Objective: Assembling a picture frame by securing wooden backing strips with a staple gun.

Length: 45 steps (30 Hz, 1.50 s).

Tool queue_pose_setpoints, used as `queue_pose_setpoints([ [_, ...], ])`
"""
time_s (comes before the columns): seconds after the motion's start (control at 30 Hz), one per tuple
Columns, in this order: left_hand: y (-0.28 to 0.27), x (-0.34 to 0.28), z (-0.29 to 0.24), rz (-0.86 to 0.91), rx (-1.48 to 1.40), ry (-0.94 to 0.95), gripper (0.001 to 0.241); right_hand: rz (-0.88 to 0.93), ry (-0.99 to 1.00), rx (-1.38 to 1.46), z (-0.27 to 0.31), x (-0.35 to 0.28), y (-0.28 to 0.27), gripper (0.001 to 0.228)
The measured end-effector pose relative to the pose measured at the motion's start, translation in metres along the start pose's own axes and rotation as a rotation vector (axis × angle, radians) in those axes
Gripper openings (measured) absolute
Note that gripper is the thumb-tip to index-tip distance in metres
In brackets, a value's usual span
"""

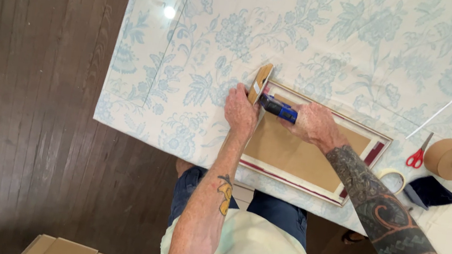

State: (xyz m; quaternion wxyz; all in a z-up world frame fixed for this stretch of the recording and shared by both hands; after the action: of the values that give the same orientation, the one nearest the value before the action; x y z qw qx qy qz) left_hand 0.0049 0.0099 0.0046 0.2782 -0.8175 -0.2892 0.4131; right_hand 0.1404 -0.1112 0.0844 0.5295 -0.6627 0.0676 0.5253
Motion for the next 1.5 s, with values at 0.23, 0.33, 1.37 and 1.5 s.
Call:
queue_pose_setpoints([
  [0.23, -0.007, -0.003, -0.005, 0.015, -0.008, 0.014, 0.041, -0.006, 0.015, -0.037, -0.017, 0.017, 0.027, 0.049],
  [0.33, -0.007, -0.005, -0.005, 0.006, -0.007, 0.014, 0.041, -0.014, 0.022, -0.039, -0.021, 0.020, 0.032, 0.048],
  [1.37, -0.026, -0.077, 0.115, 0.104, -0.189, 0.399, 0.079, 0.022, -0.036, 0.253, 0.018, -0.105, 0.077, 0.036],
  [1.5, -0.017, -0.101, 0.134, 0.007, -0.227, 0.396, 0.077, 0.031, -0.044, 0.243, 0.036, -0.104, 0.084, 0.035],
])
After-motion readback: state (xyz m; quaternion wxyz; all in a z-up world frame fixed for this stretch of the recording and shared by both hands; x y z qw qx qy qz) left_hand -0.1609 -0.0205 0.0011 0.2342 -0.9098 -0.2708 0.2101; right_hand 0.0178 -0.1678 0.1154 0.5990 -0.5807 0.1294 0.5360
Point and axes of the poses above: each hand's wrist, its own x-axis towards the middle knuckle, its own y-axis out of the palm, z = x × y, the point moved 1 cm from there along x, towards the middle knuckle, and after that the axes turned 3 degrees about y, right-handed, at the moved point
